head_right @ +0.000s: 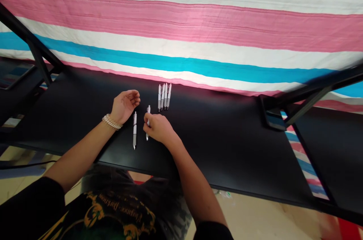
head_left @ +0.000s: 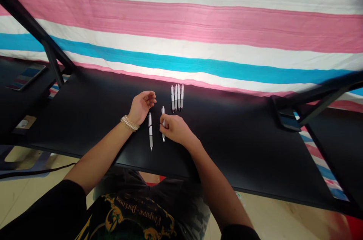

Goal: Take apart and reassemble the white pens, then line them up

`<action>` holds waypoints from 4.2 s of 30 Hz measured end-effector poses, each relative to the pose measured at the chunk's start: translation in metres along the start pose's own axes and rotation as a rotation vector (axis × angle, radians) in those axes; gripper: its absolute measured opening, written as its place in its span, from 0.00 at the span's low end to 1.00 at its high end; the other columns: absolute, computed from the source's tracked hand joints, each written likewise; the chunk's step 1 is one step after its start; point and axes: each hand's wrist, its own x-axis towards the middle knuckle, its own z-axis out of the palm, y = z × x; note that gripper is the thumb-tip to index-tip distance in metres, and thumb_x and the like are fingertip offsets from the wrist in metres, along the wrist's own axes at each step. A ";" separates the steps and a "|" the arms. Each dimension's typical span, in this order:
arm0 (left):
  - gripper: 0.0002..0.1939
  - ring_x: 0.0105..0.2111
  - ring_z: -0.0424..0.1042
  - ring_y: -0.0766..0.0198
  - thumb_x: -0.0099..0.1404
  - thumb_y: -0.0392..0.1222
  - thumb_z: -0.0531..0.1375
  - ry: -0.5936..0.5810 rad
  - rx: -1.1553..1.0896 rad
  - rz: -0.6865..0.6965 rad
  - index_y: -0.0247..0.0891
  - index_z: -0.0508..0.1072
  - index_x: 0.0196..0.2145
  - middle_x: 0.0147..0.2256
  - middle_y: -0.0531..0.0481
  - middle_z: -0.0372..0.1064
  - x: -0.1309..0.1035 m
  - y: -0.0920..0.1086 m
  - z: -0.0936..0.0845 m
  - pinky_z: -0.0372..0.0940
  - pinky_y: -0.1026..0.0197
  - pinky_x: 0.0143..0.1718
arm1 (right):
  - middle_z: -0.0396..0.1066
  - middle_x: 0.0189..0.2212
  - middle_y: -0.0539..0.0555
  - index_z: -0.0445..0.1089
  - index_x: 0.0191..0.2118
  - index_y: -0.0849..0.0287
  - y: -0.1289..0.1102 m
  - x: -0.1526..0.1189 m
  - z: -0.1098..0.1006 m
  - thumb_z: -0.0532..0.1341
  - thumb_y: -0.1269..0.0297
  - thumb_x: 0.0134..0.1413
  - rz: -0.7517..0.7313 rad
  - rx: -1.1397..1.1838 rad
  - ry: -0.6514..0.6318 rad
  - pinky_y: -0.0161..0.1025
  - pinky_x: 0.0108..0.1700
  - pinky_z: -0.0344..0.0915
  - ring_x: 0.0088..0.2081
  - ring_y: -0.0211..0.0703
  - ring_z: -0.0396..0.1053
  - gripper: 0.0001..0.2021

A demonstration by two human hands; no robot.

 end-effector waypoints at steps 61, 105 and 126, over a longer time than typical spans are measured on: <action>0.19 0.39 0.79 0.56 0.57 0.49 0.71 0.119 0.063 0.170 0.34 0.77 0.40 0.38 0.42 0.78 0.000 -0.014 0.001 0.73 0.54 0.45 | 0.69 0.47 0.56 0.71 0.48 0.54 0.001 0.006 0.013 0.66 0.64 0.53 0.119 0.537 0.566 0.42 0.44 0.72 0.42 0.43 0.71 0.15; 0.16 0.40 0.79 0.57 0.57 0.47 0.71 0.118 0.065 0.126 0.33 0.75 0.37 0.38 0.42 0.78 -0.002 -0.021 0.003 0.73 0.53 0.47 | 0.73 0.40 0.56 0.73 0.41 0.53 -0.002 0.001 0.011 0.58 0.64 0.65 -0.030 0.228 0.671 0.44 0.47 0.71 0.42 0.46 0.73 0.06; 0.18 0.39 0.79 0.56 0.57 0.49 0.71 0.129 0.061 0.186 0.33 0.75 0.37 0.37 0.42 0.78 0.003 -0.019 -0.002 0.73 0.53 0.45 | 0.73 0.37 0.53 0.63 0.50 0.55 0.002 0.004 0.007 0.62 0.61 0.61 0.067 0.391 0.668 0.39 0.37 0.72 0.34 0.41 0.74 0.14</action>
